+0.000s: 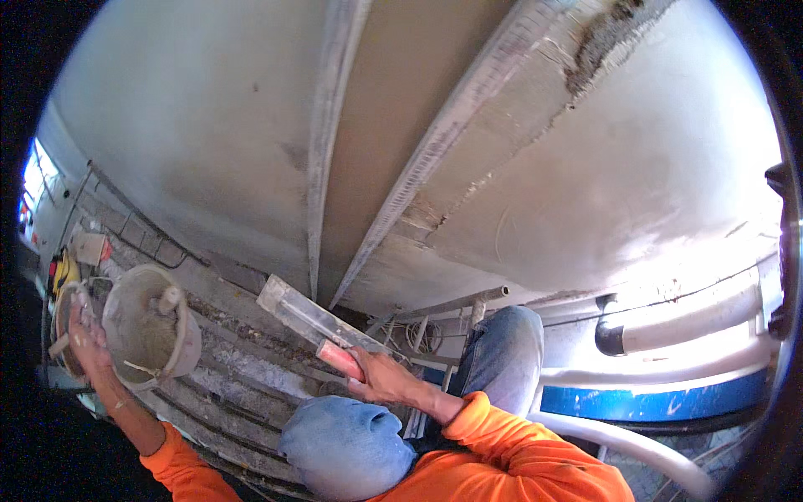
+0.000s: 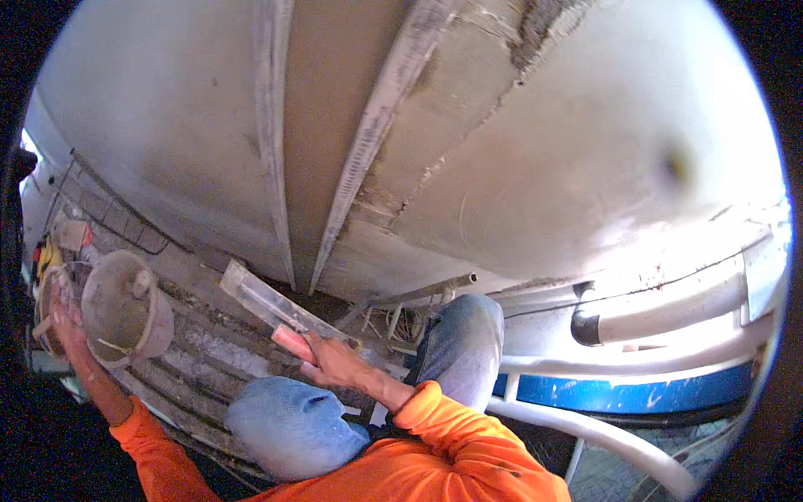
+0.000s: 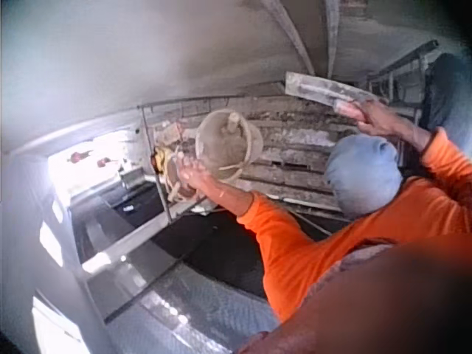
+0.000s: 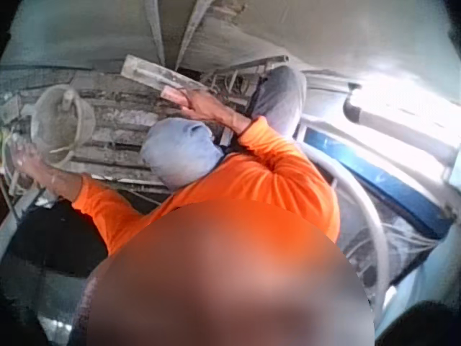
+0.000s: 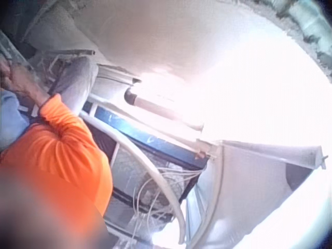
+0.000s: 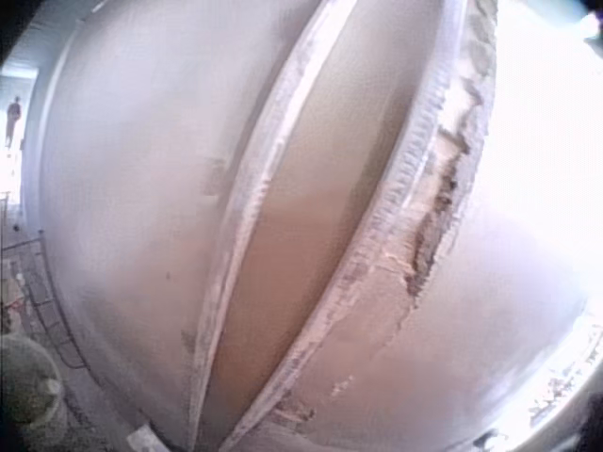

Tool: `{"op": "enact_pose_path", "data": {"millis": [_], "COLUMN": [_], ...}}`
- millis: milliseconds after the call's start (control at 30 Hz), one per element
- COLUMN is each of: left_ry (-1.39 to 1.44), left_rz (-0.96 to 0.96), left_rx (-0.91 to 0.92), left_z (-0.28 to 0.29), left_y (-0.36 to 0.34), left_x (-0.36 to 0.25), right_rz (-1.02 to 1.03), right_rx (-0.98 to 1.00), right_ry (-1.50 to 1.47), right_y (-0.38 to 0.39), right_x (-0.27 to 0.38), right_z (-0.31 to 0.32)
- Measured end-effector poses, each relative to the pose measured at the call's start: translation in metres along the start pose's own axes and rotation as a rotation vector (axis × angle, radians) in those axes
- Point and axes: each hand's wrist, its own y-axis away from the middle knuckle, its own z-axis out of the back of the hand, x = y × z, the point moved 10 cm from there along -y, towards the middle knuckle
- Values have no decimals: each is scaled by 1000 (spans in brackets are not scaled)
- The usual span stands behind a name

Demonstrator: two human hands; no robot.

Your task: The person applies plaster to a curved wall using a trowel and a brush. They repeatedly scoop plaster from a bucket, spread it on the wall, and smooth the surface, working around pipes and edges.

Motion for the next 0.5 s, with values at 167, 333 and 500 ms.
{"op": "enact_pose_path", "data": {"millis": [167,333,500], "left_ry": [-73,-100,-236], "left_rz": [-44,-188,-235], "left_rx": [81,271,114], "left_z": [15,5,53], "left_y": [-97,-151,-142], "left_x": [8,30,35], "right_rz": [21,-6,-37], "right_rx": [-58,-88,-28], "right_ry": [43,31,37], "right_y": [3,2,0], "right_x": [1,0,-3], "right_z": [2,7,10]}}
